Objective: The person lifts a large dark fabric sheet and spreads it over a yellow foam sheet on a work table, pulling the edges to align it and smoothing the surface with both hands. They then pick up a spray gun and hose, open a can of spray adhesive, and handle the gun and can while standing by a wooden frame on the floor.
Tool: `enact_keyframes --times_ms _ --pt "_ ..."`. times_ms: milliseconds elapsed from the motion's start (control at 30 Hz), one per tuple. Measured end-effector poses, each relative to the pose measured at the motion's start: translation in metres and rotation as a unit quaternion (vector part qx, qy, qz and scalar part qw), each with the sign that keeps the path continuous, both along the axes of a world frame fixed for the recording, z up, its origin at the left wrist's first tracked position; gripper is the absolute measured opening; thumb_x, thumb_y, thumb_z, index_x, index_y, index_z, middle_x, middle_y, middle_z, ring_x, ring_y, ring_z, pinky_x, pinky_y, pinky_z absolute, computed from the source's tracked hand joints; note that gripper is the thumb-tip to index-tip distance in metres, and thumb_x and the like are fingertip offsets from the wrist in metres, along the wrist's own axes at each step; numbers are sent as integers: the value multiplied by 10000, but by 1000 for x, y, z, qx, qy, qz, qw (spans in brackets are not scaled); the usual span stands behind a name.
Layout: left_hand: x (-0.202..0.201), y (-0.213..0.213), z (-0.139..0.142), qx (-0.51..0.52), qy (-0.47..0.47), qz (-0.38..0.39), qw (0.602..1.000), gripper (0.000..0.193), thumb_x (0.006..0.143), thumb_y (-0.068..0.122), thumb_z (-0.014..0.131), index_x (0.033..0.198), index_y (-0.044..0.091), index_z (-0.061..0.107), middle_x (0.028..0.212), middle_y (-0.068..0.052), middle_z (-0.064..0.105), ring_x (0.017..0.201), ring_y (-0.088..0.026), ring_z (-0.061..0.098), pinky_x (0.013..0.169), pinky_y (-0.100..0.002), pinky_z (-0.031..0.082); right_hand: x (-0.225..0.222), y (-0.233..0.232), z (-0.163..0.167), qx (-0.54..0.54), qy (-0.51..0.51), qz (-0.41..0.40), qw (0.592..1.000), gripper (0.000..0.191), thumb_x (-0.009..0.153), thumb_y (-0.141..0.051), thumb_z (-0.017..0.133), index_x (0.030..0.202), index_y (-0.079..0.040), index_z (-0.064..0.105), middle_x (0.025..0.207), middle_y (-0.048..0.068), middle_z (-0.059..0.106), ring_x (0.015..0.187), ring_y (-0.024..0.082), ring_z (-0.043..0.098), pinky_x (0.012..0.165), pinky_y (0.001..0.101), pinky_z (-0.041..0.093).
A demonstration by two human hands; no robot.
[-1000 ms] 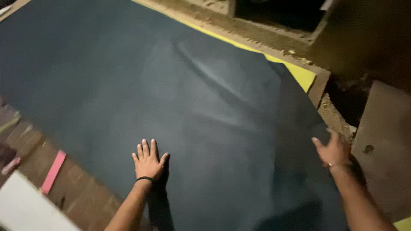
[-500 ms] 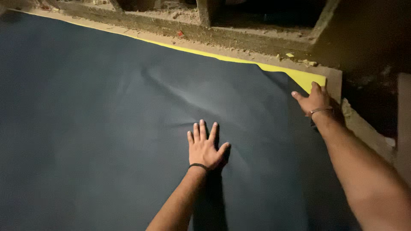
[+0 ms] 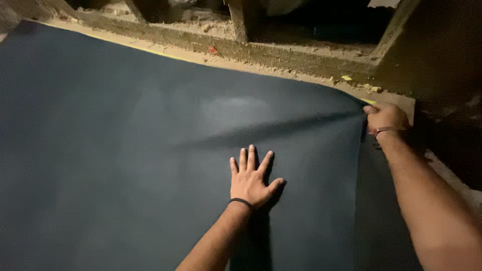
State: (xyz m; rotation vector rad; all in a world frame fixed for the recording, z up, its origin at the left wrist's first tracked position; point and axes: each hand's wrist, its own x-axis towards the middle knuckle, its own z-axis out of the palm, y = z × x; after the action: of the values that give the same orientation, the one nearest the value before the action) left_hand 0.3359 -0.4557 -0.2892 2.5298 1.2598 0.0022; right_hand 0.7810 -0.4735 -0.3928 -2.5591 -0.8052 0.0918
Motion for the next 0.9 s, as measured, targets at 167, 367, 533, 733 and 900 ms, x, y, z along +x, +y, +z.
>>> enact_keyframes --times_ms 167,367,533,733,900 --pt "17 15 1 -1 -22 -36 999 861 852 773 443 1579 318 367 1667 -238 157 1541 -451 83 1190 -669 1 -23 4 33 -75 129 -63 987 398 1009 -477 681 1100 -107 796 939 145 784 887 313 744 894 476 548" --pt "60 29 3 -5 -24 -48 999 857 864 758 464 1583 305 356 1677 -234 144 1551 -446 76 1200 -668 -13 -76 -18 76 -65 20 -7 998 964 900 -622 718 1562 -43 323 1557 253 374 1380 418 426 1054 626 394" --pt "97 36 11 -22 -7 -69 997 836 857 727 466 1584 338 329 1688 -190 122 1559 -401 61 1208 -649 -28 -143 -91 75 -238 -22 206 949 1213 736 -661 779 1603 -34 207 1690 229 164 1554 439 213 1081 702 272" --pt "113 38 11 -8 21 -80 997 828 877 724 462 1596 352 288 1689 -185 109 1557 -396 65 1207 -640 -17 -71 -104 76 -302 -55 104 946 481 990 -320 630 1429 -124 614 1308 160 696 1130 330 702 986 501 564" --pt "108 42 10 10 27 -84 996 824 874 745 453 1587 368 283 1682 -182 114 1551 -391 70 1205 -636 -9 19 -67 63 -65 75 -48 994 389 1031 -258 660 1385 -97 643 1166 161 718 891 337 746 845 482 609"
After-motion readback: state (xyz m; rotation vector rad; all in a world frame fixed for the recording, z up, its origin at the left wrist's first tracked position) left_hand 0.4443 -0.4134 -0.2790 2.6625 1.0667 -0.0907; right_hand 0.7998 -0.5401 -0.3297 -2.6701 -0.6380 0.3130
